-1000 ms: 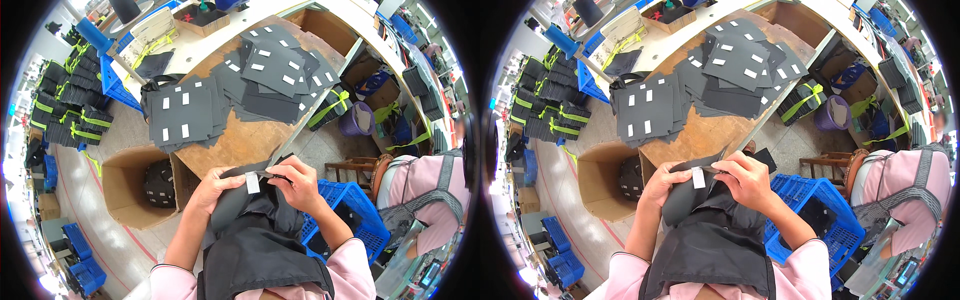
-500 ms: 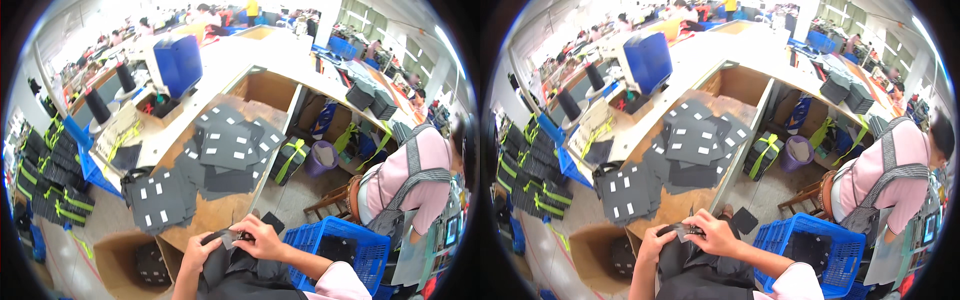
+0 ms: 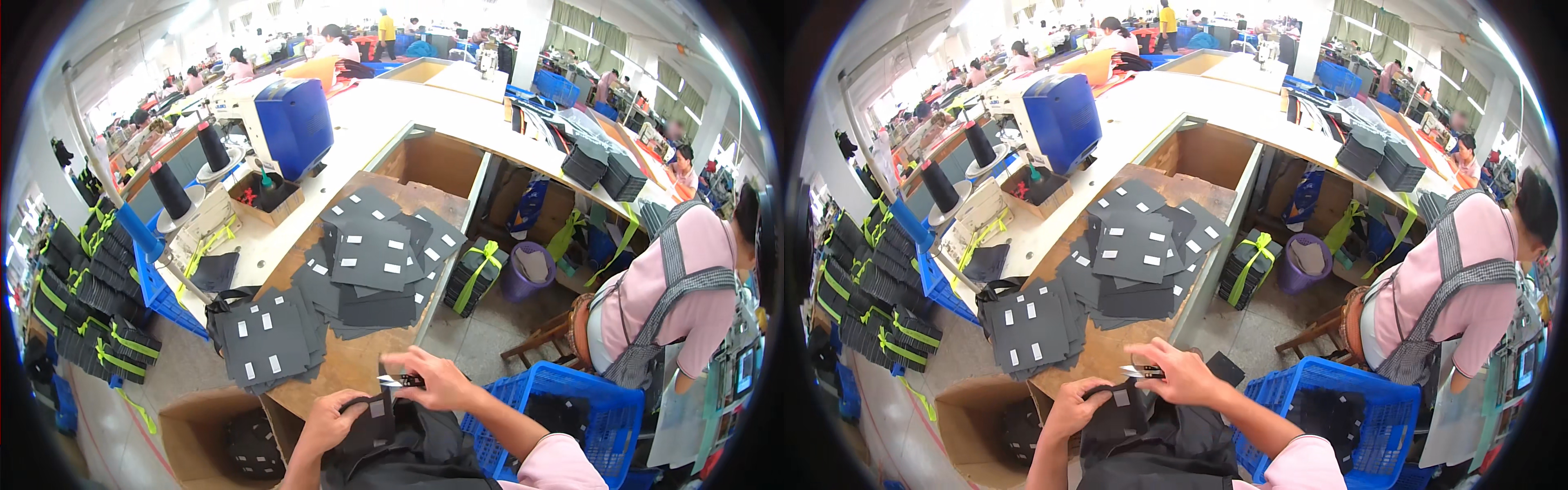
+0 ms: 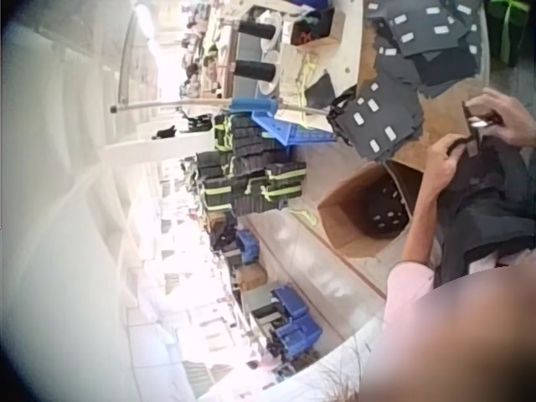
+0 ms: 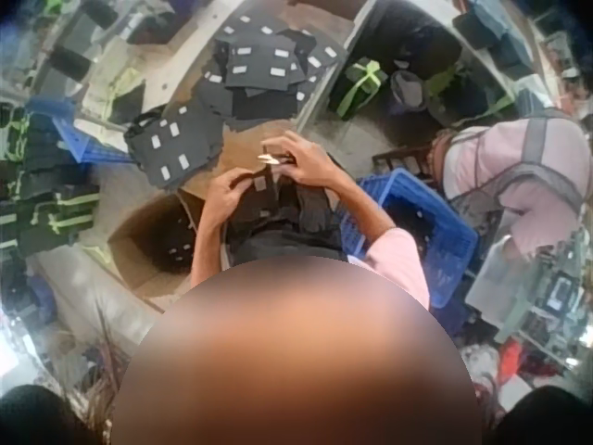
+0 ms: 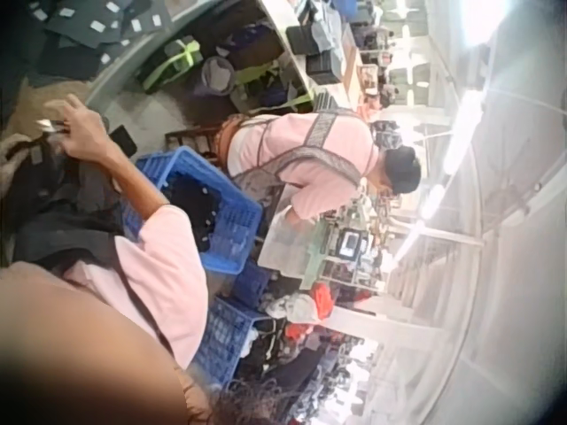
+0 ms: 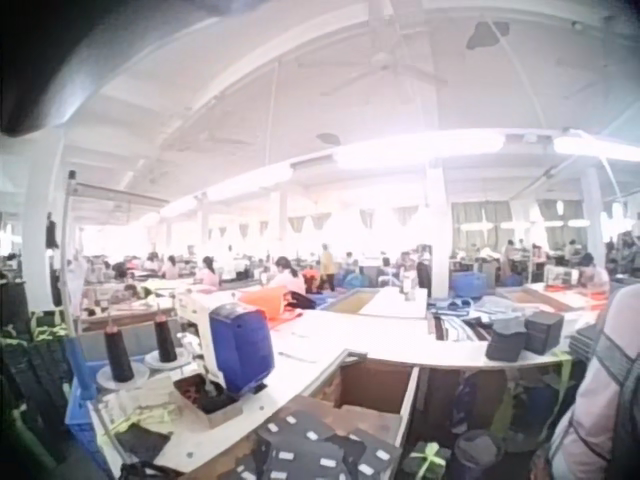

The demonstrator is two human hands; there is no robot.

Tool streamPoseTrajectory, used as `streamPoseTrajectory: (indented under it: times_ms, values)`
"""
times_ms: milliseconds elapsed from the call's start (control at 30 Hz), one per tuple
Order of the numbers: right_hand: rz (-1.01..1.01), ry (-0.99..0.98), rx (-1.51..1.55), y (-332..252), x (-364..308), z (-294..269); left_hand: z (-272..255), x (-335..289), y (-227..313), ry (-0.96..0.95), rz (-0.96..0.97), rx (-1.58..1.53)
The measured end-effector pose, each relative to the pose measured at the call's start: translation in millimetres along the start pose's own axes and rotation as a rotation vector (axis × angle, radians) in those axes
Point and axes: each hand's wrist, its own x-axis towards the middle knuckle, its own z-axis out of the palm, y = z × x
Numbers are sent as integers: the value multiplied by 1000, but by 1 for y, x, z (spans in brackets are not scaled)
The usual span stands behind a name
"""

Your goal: The recorder is using scissors to trim or prepare individual fabric patches from a stack on a workbench in a factory setting.

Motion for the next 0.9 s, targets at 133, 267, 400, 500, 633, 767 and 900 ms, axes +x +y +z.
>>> streamPoseTrajectory:
  times_ms: [133, 267, 400, 500, 633, 767, 900]
  values:
    - [-10, -210, -111, 41, 0, 5, 7, 2, -1, 55, -94, 143]
    - [-29, -203, 78, 37, -6, 15, 17, 3, -29, 202, -181, -305]
    - [206, -156, 529, 14, -10, 12, 20, 3, -23, 338, -134, -121]
    - [468, -204, 721, 6, -17, 15, 22, -2, -7, 398, -64, 11]
    - [330, -286, 583, 21, -13, 20, 20, 3, -7, 402, -154, -105]
    - [303, 392, 539, 1, -11, 14, 13, 4, -11, 479, -117, -110]
    - [-154, 411, 205, 1, -25, 22, 11, 0, -20, 413, -204, -433]
